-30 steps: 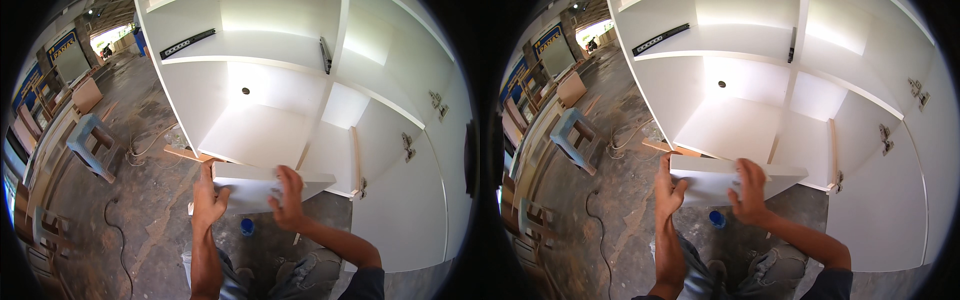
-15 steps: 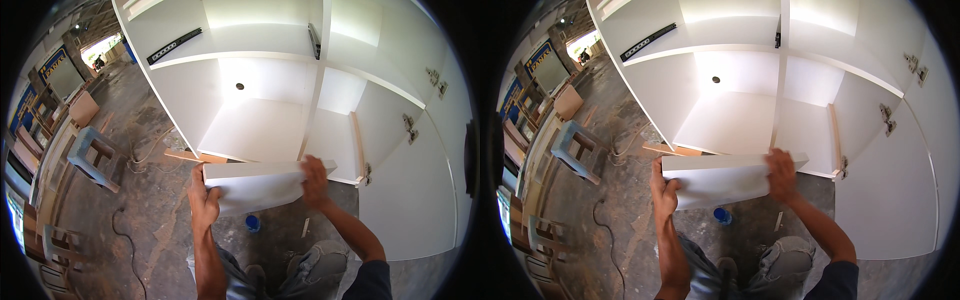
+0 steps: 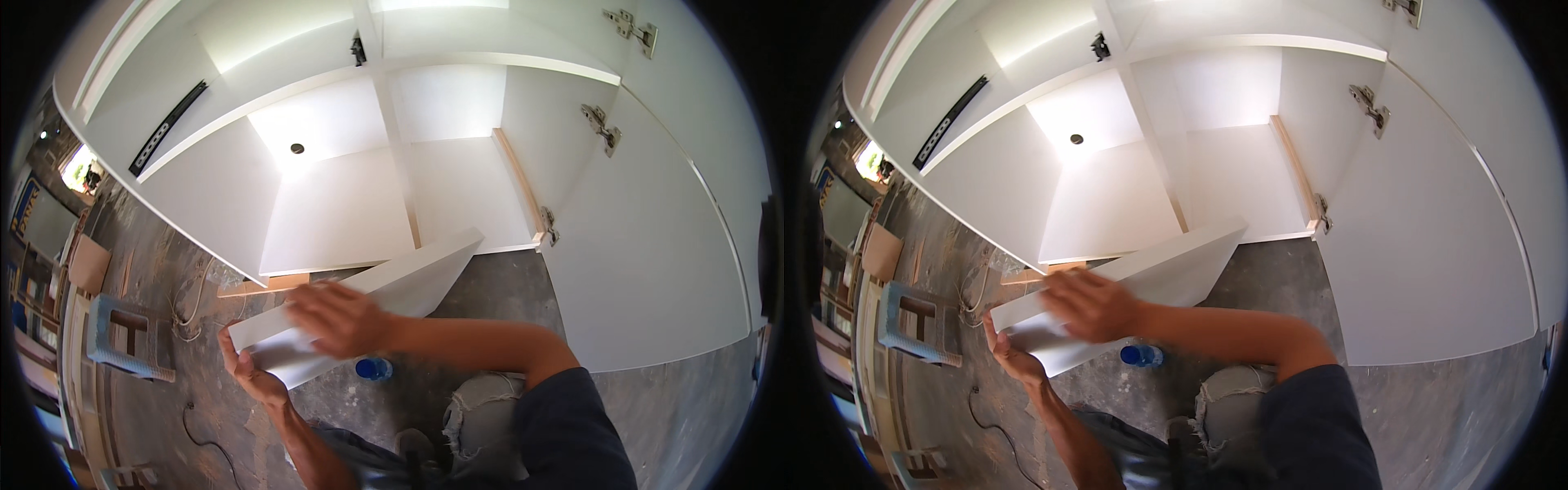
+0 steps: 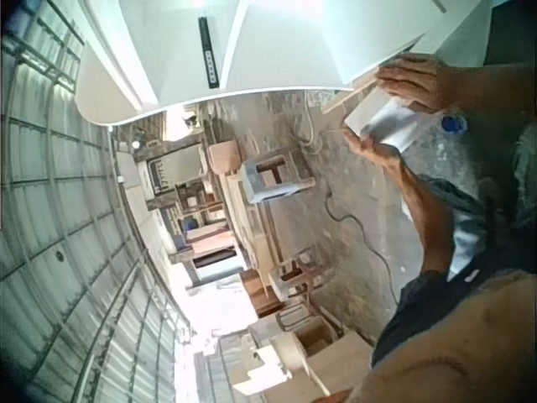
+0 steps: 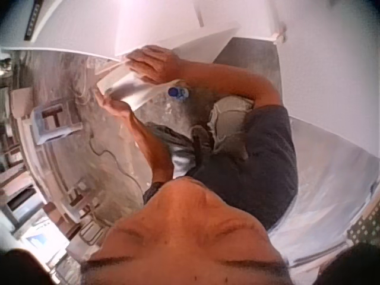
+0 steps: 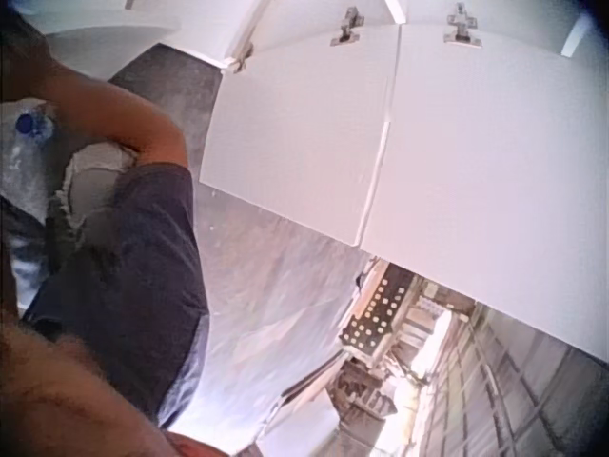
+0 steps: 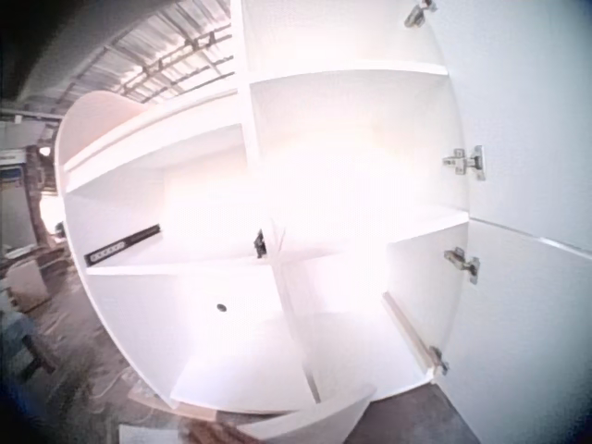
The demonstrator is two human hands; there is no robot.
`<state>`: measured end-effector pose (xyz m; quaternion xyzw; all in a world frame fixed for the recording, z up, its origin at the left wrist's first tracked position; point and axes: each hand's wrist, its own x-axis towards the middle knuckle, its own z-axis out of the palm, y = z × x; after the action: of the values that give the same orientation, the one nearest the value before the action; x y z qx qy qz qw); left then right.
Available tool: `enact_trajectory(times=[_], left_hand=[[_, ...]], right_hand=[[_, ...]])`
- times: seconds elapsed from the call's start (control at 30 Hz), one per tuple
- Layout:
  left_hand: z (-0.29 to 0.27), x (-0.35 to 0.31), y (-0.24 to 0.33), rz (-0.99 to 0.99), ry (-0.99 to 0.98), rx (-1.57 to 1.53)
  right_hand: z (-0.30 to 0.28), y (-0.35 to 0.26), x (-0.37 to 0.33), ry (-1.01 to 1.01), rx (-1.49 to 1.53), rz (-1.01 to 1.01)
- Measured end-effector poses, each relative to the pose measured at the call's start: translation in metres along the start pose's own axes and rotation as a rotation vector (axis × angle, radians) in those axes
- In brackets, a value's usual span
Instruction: The person wipes the edges and surfaces of white cabinet panels with a cloth and applies a substance using a brush.
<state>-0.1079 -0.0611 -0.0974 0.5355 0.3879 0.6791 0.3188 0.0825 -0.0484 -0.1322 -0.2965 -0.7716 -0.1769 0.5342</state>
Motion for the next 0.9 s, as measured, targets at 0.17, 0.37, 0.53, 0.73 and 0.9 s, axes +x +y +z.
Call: enact_trajectory(times=[0.17, 0.37, 0.53, 0.73, 0.9], left_hand=[[0.004, 0.007, 0.003, 0.047, 0.021, 0.166], [0.016, 0.011, 0.005, 0.068, -0.011, 0.195], [-0.013, 0.01, -0.025, 0.095, 0.178, 0.26], [-0.033, 0.012, -0.04, 0.092, 0.152, 0.181], [-0.027, 0.015, -0.035, 0.015, 0.22, 0.076]], right_hand=[[-0.085, 0.102, -0.13, 0.076, -0.126, 0.262], [-0.121, 0.136, -0.169, 0.073, -0.191, 0.358], [-0.007, 0.027, -0.032, 0.14, -0.015, 0.203], [-0.01, 0.026, -0.017, 0.052, -0.019, 0.06], [-0.079, 0.117, -0.139, 0.141, -0.171, 0.287]])
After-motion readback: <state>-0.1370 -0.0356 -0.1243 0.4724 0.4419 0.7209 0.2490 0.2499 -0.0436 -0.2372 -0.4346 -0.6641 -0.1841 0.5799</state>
